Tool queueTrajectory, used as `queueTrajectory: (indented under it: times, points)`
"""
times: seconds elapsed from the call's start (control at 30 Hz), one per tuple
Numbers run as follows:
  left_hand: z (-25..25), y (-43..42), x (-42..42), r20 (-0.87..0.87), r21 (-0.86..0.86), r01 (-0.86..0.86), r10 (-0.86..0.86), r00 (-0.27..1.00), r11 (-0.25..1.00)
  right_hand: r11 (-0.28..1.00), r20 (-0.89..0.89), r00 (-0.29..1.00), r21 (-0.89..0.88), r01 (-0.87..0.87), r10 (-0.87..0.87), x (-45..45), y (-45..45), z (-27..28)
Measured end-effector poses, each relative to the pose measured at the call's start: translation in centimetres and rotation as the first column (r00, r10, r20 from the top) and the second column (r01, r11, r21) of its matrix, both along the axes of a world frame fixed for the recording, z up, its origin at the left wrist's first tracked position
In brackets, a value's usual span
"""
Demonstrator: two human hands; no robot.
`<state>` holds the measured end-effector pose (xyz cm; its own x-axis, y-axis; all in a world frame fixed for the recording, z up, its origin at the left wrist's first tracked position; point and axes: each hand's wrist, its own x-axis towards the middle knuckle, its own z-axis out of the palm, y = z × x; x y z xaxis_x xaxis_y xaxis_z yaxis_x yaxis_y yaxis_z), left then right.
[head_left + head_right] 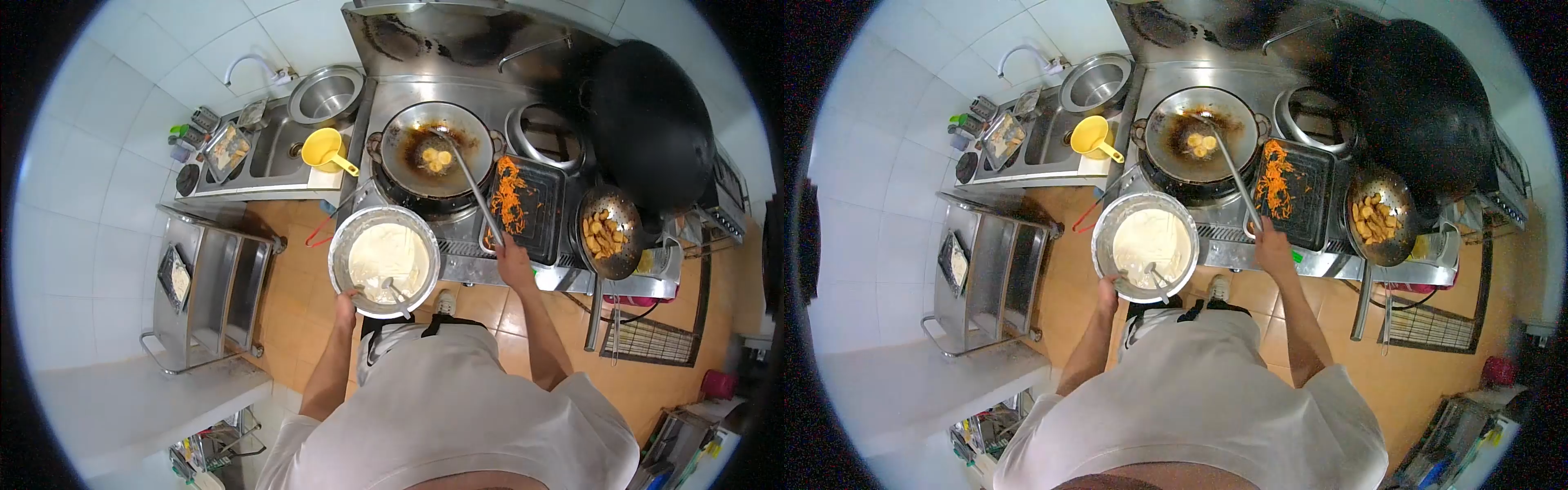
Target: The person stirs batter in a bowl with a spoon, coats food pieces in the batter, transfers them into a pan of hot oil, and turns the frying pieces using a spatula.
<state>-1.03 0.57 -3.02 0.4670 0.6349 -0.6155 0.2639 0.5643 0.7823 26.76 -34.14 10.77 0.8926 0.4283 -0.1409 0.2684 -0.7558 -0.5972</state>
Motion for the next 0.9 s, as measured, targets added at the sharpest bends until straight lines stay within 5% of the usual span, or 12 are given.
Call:
queueTrajectory:
  times: [0.27,0.3,0.4,0.53,0.63,0.9]
  points:
    - [0.2,-0.3,0.0,-0.054,0.032,0.011,-0.009,0.999,0.999,0.994,0.139,0.984,-0.005,-0.111,0.111,3.0,-4.7,7.6]
    - [0.4,-0.4,0.0,-0.068,0.024,0.004,-0.003,0.998,1.000,0.970,0.229,0.959,-0.212,-0.118,0.167,3.7,-5.3,8.0]
    - [3.3,-1.7,0.9,-0.018,0.018,-0.028,0.029,0.999,0.999,0.916,0.411,0.865,-0.383,-0.121,0.287,6.9,-6.6,11.3]
    - [1.9,-0.9,0.5,-0.007,0.036,0.019,-0.019,1.000,0.999,0.784,0.417,0.796,-0.610,-0.113,0.439,10.4,-4.5,16.6]
    - [2.2,-0.9,0.3,-0.155,0.041,-0.004,0.011,0.988,0.999,0.738,0.395,0.761,-0.656,-0.159,0.515,13.2,-2.6,17.4]
    - [4.3,-1.8,0.8,-0.015,0.141,0.018,-0.016,1.000,0.990,0.650,0.333,0.726,-0.733,-0.201,0.601,14.1,1.9,19.2]
